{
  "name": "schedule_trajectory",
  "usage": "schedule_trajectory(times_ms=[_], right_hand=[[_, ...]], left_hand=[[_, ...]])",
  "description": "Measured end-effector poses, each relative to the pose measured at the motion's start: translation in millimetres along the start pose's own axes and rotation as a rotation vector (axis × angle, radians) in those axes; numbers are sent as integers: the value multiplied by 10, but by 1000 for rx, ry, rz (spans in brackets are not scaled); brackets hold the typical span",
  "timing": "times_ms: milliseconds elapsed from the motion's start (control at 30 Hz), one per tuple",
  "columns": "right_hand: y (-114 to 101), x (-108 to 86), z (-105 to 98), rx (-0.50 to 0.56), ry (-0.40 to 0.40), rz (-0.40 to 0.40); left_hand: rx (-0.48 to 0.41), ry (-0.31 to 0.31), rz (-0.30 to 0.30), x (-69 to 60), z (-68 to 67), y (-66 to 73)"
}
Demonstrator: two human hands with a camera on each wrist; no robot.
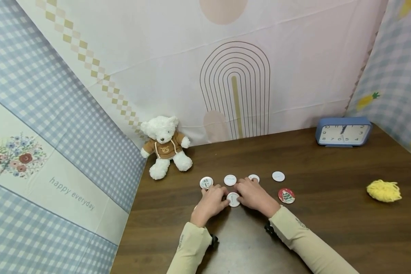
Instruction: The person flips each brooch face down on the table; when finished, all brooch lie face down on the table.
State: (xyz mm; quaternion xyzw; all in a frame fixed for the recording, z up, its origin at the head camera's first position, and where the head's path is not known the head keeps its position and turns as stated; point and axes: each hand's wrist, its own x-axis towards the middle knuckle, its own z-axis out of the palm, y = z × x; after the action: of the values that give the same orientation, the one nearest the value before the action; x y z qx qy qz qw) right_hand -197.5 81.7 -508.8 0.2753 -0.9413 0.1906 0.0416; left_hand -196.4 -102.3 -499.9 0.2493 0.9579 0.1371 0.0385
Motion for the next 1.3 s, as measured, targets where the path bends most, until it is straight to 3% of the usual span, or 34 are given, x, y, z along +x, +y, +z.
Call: schedule_trajectory(times_ms=[300,533,933,1300], right_hand=[[2,9,51,-35,23,11],[11,7,87,-32,44,0],[33,-7,17,-32,12,19],[131,-120,-75,-64,32,23]], left_hand=[[69,31,-35,20,47,38],[70,23,-52,26,54,42],[78,34,-54,34,43,51],[89,20,-31,142,29,209]])
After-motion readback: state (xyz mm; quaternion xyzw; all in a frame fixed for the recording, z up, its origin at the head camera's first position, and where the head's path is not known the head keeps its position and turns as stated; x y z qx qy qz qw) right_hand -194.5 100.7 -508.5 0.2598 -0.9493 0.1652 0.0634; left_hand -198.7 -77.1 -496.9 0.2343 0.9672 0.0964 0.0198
